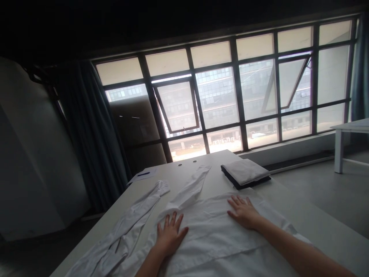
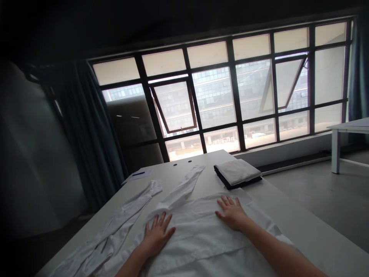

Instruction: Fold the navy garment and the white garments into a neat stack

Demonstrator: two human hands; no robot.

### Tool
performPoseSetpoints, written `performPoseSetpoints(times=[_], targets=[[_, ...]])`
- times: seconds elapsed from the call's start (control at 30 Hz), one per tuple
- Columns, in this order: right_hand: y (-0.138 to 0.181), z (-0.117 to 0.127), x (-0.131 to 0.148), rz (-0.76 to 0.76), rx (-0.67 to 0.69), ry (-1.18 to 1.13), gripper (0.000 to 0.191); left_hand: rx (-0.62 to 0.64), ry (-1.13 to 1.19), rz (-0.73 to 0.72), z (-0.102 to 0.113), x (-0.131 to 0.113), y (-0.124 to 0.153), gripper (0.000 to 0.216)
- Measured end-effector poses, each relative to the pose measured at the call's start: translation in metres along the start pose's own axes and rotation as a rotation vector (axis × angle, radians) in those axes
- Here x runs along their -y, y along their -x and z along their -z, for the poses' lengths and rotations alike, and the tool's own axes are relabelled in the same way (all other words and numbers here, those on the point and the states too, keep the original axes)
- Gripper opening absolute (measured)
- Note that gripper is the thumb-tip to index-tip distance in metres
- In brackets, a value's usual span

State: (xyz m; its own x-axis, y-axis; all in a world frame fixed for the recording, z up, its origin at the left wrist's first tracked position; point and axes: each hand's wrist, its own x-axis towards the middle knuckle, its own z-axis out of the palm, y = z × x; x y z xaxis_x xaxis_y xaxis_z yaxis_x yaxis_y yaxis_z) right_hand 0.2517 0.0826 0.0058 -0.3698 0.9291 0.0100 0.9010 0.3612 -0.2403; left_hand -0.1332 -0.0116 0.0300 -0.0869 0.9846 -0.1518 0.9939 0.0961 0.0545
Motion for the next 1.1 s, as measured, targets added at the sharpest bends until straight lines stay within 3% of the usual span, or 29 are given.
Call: performPoseSetpoints(times=[0.1,0.17,0.3,0.4,0.47,0.57,0.77,0.87,0.93,1.1], targets=[[-0.015,-0.001,-0.037,-0.115,-0.083,0.053,0.07,-0.05,-0.013,-0.049,-0.001,0.019,-0.015,0.076],[-0.017,0.001,-0.044,-0.199,-0.163,0.112,0.063,-0.082,-0.025,-0.064,0.001,0.023,-0.021,0.076],[-0.008,-0.008,-0.008,-0.202,-0.239,0.168,0.056,-0.096,-0.038,-0.077,0.002,0.021,-0.028,0.075],[0.007,-0.022,0.028,-0.035,-0.11,0.035,0.061,-0.104,-0.031,-0.084,0.002,0.023,-0.031,0.075],[0.018,-0.026,0.033,0.052,-0.043,-0.031,0.069,-0.101,-0.027,-0.087,0.002,0.026,-0.03,0.074],[0.03,-0.021,-0.001,0.052,-0.031,-0.028,0.074,-0.123,-0.04,-0.085,0.004,0.027,-0.024,0.069],[0.056,-0.013,-0.103,-0.142,-0.124,0.085,0.07,-0.392,-0.119,-0.033,0.005,0.01,0.006,0.047],[0.066,-0.021,-0.115,-0.272,-0.236,0.173,0.069,-0.39,-0.108,-0.018,-0.002,-0.006,0.026,0.043],[0.068,-0.025,-0.112,-0.355,-0.297,0.218,0.067,-0.299,-0.076,0.03,-0.009,-0.017,0.039,0.049],[0.064,-0.023,-0.109,-0.29,-0.338,0.204,0.051,-0.1,-0.036,0.1,-0.025,-0.028,0.06,0.086]])
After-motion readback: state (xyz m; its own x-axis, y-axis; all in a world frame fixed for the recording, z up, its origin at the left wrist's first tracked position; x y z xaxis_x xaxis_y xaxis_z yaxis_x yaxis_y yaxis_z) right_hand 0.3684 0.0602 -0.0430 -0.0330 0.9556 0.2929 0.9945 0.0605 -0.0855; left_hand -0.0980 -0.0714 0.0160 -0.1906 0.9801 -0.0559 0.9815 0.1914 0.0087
